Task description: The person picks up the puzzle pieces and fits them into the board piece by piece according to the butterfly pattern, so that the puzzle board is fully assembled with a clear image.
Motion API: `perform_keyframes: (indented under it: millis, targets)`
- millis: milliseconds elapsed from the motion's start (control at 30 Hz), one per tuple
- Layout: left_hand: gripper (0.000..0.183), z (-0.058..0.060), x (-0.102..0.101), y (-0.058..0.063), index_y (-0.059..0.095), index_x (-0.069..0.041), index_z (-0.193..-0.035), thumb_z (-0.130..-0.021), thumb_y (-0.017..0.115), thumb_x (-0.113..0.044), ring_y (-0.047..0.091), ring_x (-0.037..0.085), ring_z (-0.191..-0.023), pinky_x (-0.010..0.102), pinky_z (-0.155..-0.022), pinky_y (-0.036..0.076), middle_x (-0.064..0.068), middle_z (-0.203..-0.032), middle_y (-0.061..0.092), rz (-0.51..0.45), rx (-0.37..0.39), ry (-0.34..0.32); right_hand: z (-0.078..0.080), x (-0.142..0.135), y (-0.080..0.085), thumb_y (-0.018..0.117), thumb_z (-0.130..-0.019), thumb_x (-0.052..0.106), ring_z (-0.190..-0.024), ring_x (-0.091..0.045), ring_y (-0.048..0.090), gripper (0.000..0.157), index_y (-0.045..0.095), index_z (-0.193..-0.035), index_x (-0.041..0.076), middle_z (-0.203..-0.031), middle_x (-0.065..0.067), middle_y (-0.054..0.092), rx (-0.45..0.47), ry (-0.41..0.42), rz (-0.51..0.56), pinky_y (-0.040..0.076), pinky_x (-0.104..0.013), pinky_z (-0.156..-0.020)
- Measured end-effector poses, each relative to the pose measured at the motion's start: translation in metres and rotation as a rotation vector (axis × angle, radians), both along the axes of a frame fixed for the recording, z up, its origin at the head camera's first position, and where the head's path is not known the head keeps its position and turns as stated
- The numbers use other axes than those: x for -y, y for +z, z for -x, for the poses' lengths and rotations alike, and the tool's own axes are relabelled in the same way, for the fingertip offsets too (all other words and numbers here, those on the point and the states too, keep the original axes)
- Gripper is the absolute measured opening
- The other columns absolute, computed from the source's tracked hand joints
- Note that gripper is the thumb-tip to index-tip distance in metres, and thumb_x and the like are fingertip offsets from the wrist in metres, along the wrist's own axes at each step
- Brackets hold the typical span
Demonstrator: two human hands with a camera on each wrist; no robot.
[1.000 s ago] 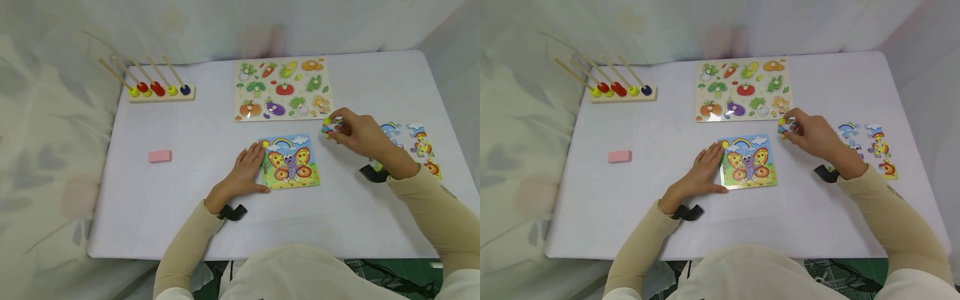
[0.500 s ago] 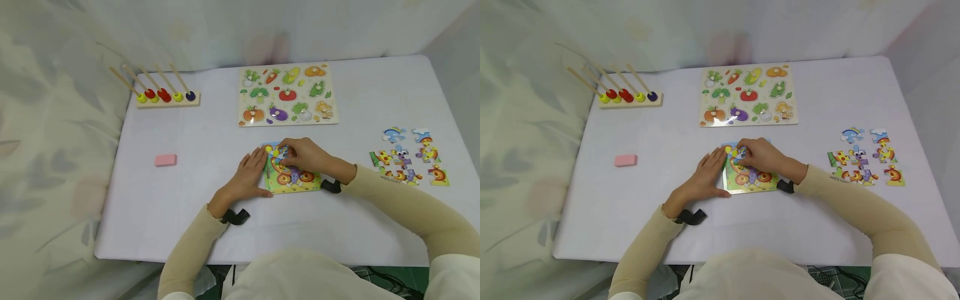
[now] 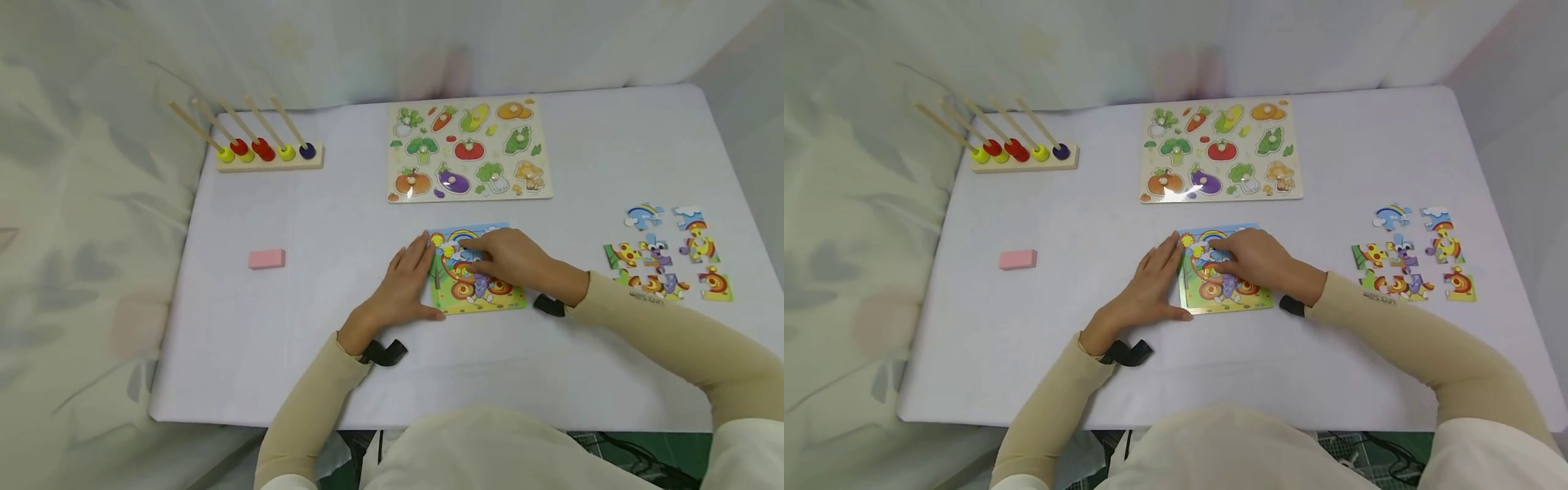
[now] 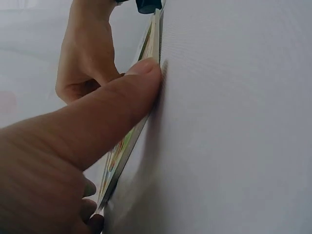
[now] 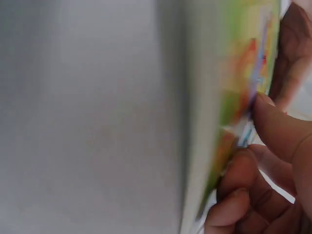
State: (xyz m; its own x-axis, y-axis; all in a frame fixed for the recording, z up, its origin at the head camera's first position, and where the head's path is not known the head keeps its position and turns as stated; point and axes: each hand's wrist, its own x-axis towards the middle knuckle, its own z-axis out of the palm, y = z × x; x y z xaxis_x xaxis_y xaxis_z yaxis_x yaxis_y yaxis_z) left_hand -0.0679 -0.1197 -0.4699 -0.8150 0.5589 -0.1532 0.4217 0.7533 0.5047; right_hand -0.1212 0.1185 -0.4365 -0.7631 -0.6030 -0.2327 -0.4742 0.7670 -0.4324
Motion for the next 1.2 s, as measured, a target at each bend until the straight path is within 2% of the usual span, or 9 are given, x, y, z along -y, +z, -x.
perform_keyframes:
  millis: [167,400,500,667,900,1200]
  targets:
    - [0.128,-0.001,0.000,0.001,0.005,-0.003,-0.154,-0.066,0.080,-0.059,-0.006,0.022,-0.151,0.044,-0.122,0.002,0.008,-0.163,-0.007,0.027,0.002,-0.007,0.001,0.004,0.001,0.068,-0.088,0.037,-0.063,-0.013,0.050,0.051,0.059,-0.133,0.015,-0.082,-0.002,0.069,-0.035,0.023,-0.049,0.039,-0.027,-0.059]
    - [0.125,0.000,0.001,0.006,0.008,-0.004,-0.154,-0.068,0.078,-0.059,-0.005,0.023,-0.151,0.045,-0.122,0.003,0.009,-0.163,-0.006,0.046,0.016,-0.013,0.003,0.013,0.001,0.063,-0.092,0.038,-0.058,-0.013,0.047,0.046,0.061,-0.131,0.015,-0.067,0.002,0.056,-0.154,0.107,-0.062,0.040,-0.028,-0.055]
    - [0.124,0.001,0.001,0.007,0.008,-0.004,-0.154,-0.068,0.078,-0.060,-0.005,0.023,-0.151,0.046,-0.122,0.003,0.009,-0.163,-0.005,0.048,0.020,-0.017,0.005,0.016,0.001,0.062,-0.092,0.039,-0.059,-0.012,0.047,0.045,0.062,-0.130,0.015,-0.068,0.002,0.056,-0.179,0.107,-0.057,0.042,-0.029,-0.057]
    - [0.123,0.001,0.001,0.006,0.009,-0.004,-0.154,-0.068,0.078,-0.060,-0.004,0.024,-0.151,0.046,-0.122,0.003,0.010,-0.163,-0.005,0.042,0.009,-0.021,0.007,0.019,-0.001,0.060,-0.093,0.042,-0.063,-0.013,0.053,0.045,0.062,-0.130,0.016,-0.075,0.000,0.063,-0.192,0.096,-0.069,0.049,-0.032,-0.063]
    - [0.122,0.001,0.002,0.004,0.010,-0.005,-0.154,-0.069,0.078,-0.060,-0.005,0.024,-0.151,0.046,-0.122,0.004,0.010,-0.163,-0.005,0.036,0.001,-0.027,0.010,0.019,-0.002,0.059,-0.094,0.041,-0.063,-0.013,0.054,0.047,0.061,-0.131,0.013,-0.081,-0.003,0.066,-0.179,0.066,-0.088,0.050,-0.033,-0.063]
    - [0.121,0.001,0.002,0.003,0.011,-0.005,-0.154,-0.070,0.077,-0.060,-0.006,0.023,-0.151,0.045,-0.122,0.003,0.009,-0.163,-0.006,0.051,0.002,-0.027,0.009,0.021,0.000,0.058,-0.095,0.037,-0.070,-0.016,0.061,0.047,0.059,-0.132,0.009,-0.090,-0.007,0.070,-0.169,0.103,-0.078,0.054,-0.037,-0.069]
